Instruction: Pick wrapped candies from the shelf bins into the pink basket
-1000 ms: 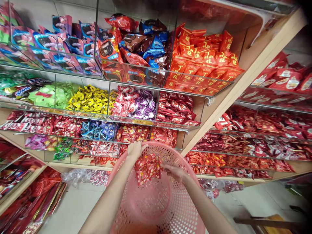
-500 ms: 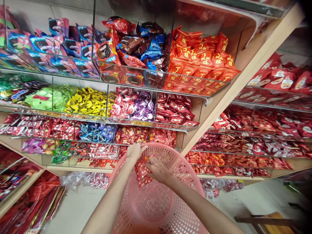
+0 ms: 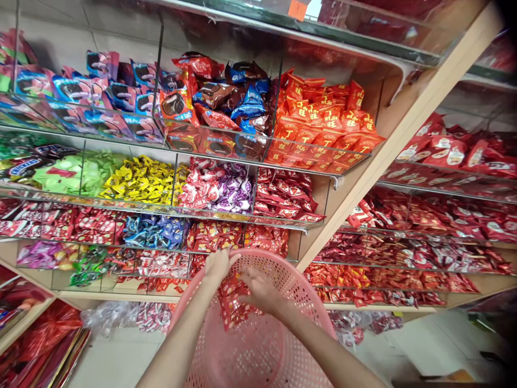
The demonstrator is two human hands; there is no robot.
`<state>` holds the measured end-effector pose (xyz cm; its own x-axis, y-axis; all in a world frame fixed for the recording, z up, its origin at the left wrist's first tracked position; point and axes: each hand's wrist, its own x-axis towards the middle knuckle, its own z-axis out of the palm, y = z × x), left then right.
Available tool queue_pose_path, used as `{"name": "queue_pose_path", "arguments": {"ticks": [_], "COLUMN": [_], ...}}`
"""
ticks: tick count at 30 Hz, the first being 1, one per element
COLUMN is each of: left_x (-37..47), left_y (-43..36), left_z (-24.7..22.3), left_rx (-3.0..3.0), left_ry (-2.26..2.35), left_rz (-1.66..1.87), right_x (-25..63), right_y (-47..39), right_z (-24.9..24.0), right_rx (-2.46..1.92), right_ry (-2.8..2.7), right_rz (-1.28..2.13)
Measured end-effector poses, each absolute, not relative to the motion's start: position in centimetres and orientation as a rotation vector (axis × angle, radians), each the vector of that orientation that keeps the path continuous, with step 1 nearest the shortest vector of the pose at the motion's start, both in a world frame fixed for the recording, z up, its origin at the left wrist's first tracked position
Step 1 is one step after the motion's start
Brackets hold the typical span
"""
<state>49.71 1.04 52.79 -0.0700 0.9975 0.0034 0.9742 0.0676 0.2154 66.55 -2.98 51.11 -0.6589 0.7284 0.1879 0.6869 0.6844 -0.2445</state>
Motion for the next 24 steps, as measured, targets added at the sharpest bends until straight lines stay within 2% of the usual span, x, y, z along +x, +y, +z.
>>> {"name": "queue_pose_path", "arguments": {"ticks": [5,10,16,24], "left_x": [49.7,49.6,49.8,49.9], "left_y": [1.1,1.2,1.2,0.9], "left_z": [52.5,52.4,52.6,53.0], "left_rx": [2.057,2.063,2.059,2.011], "left_ry": [2.193,2.195,2.212,2.198], "left_rz": [0.277,0.301,0.260,0.204], "right_x": [67.8,67.5,66.6,67.3], "right_y": [3.5,9.7,11.7,11.5], "right_z": [54.6,53.4,50.3,50.2], "right_rx": [-1.349,-1.712,-1.762,-1.652], "right_ry": [-2.070,-1.712,-1.546,-1.430], "right_rz": [0.426,0.809,1.094,1.233]}}
